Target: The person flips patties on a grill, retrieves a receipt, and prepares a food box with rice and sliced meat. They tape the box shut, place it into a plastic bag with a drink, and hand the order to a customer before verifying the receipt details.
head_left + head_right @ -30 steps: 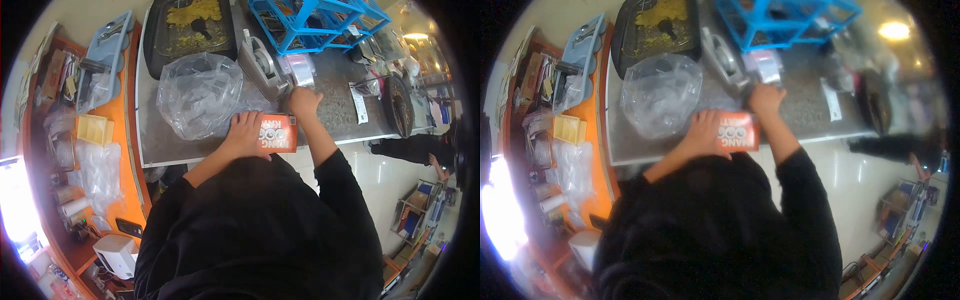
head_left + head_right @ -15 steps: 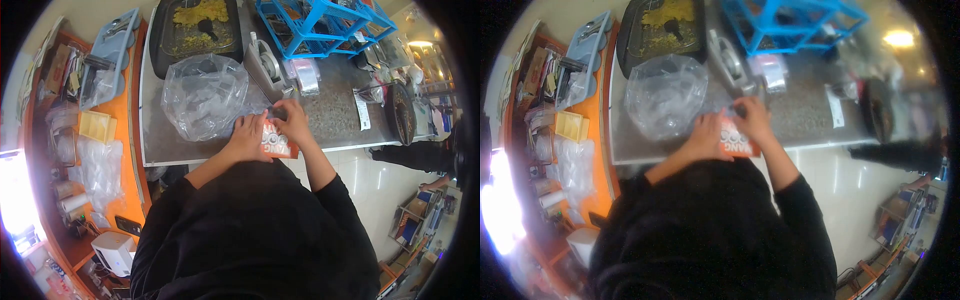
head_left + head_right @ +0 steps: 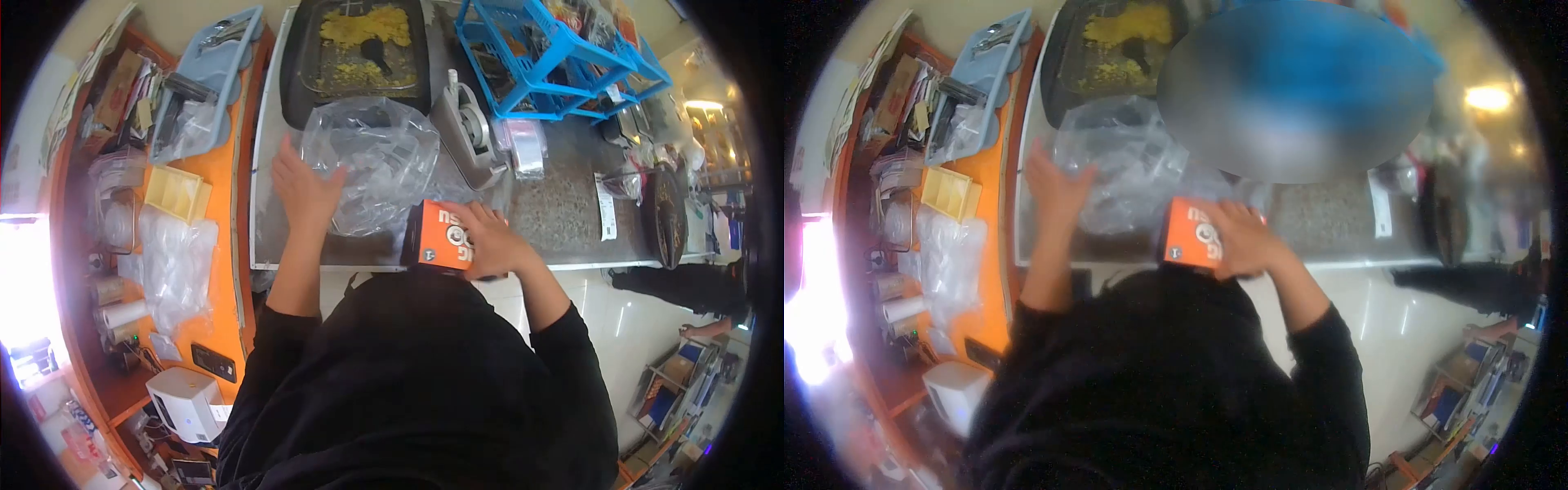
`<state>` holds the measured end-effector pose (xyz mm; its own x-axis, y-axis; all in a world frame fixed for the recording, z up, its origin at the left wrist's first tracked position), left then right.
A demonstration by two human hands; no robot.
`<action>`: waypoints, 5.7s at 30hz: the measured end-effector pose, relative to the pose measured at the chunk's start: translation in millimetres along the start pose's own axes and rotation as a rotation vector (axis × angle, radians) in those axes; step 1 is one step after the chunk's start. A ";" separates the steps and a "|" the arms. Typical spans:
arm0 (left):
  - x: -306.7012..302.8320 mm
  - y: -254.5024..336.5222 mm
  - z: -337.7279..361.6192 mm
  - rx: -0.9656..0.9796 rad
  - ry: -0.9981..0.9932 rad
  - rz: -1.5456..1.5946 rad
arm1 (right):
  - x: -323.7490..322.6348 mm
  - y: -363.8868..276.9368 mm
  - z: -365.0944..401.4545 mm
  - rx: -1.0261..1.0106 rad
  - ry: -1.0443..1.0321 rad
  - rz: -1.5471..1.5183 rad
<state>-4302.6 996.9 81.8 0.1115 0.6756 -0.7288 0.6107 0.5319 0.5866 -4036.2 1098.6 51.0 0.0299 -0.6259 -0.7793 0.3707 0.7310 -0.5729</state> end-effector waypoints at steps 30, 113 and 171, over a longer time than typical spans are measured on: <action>-69.5 45.2 25.4 -0.144 -0.616 1.319 | 11.6 -49.0 -119.3 -0.193 -0.169 0.689; -84.1 26.2 19.4 -0.296 -0.638 1.601 | -64.1 -91.7 -36.7 0.003 0.663 1.021; 40.4 73.0 55.0 -0.326 -1.003 1.960 | -31.1 10.2 -48.5 -0.528 0.667 -1.500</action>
<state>-4210.5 1034.9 75.8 0.5449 -0.0368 0.8377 -0.8300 -0.1652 0.5327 -4078.4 1138.7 57.2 -0.4405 -0.6795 0.5868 -0.6121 -0.2508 -0.7499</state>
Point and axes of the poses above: each hand's wrist, its own z-axis away from the middle knuckle, its own x-axis out of the palm, y = z × x, the point moved 7 cm from there along -z, towards the middle knuckle, and after that the axes turned 7 degrees about -x, right-handed, at the moved point
